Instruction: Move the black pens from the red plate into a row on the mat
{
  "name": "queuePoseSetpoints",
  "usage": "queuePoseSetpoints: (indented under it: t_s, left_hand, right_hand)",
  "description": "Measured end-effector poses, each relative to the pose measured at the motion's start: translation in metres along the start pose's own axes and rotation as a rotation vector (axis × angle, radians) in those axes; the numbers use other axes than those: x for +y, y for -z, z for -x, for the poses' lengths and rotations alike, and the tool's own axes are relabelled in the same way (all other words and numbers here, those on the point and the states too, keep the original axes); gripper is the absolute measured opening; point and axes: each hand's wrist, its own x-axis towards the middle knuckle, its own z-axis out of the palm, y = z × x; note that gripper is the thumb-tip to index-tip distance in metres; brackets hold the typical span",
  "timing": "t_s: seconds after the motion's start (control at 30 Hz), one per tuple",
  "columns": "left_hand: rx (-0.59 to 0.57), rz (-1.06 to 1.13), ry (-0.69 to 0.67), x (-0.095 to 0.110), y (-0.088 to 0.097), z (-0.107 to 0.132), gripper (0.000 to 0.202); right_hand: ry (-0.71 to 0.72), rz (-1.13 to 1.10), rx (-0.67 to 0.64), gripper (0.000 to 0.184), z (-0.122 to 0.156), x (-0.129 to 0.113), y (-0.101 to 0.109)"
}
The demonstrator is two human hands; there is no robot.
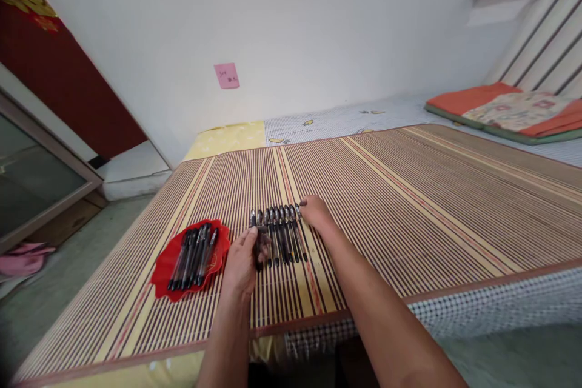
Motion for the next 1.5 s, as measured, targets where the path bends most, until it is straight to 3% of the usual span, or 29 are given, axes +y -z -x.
queuePoseSetpoints:
  t_s: [0.5, 0.7, 0.77, 0.83, 0.97, 1.17, 1.33, 1.4, 1.5]
  left_hand:
    - [-0.015, -0.009, 0.010, -0.002, 0.001, 0.000, 0.041]
    - [-0.030, -0.012, 0.005, -0.006, 0.002, -0.002, 0.035]
    - [-0.045, -0.016, 0.006, -0.006, 0.001, -0.002, 0.034]
    - [-0.064, -0.038, 0.002, -0.005, -0.001, -0.002, 0.034]
    - [-0.134, -0.112, -0.036, -0.003, -0.006, 0.003, 0.032]
    - [-0.159, -0.278, -0.161, -0.003, -0.015, 0.008, 0.022]
    - [-0.021, -0.332, -0.252, -0.004, -0.017, 0.010, 0.023]
    - [-0.060, -0.369, -0.246, -0.005, -0.016, 0.011, 0.022]
    - [-0.215, -0.362, -0.179, -0.004, -0.014, 0.012, 0.027]
  right_hand:
    - [-0.053, -0.016, -0.022, 0.018, 0.010, -0.014, 0.005]
    - [-0.046, -0.061, -0.005, 0.025, 0.013, -0.012, 0.012]
    - [-0.044, -0.154, 0.022, 0.028, 0.021, -0.015, 0.020]
    - [-0.017, -0.389, 0.013, 0.028, 0.036, -0.023, 0.029]
    - [0.062, -0.826, -0.098, 0.024, 0.073, -0.046, 0.034]
    - [0.113, -0.956, -0.077, 0.029, 0.097, -0.060, 0.015]
    - [0.105, -1.026, -0.086, 0.025, 0.101, -0.059, 0.018]
    - [0.095, -1.061, -0.116, 0.024, 0.103, -0.060, 0.023]
    - [0.080, -1.109, -0.175, 0.023, 0.102, -0.059, 0.029]
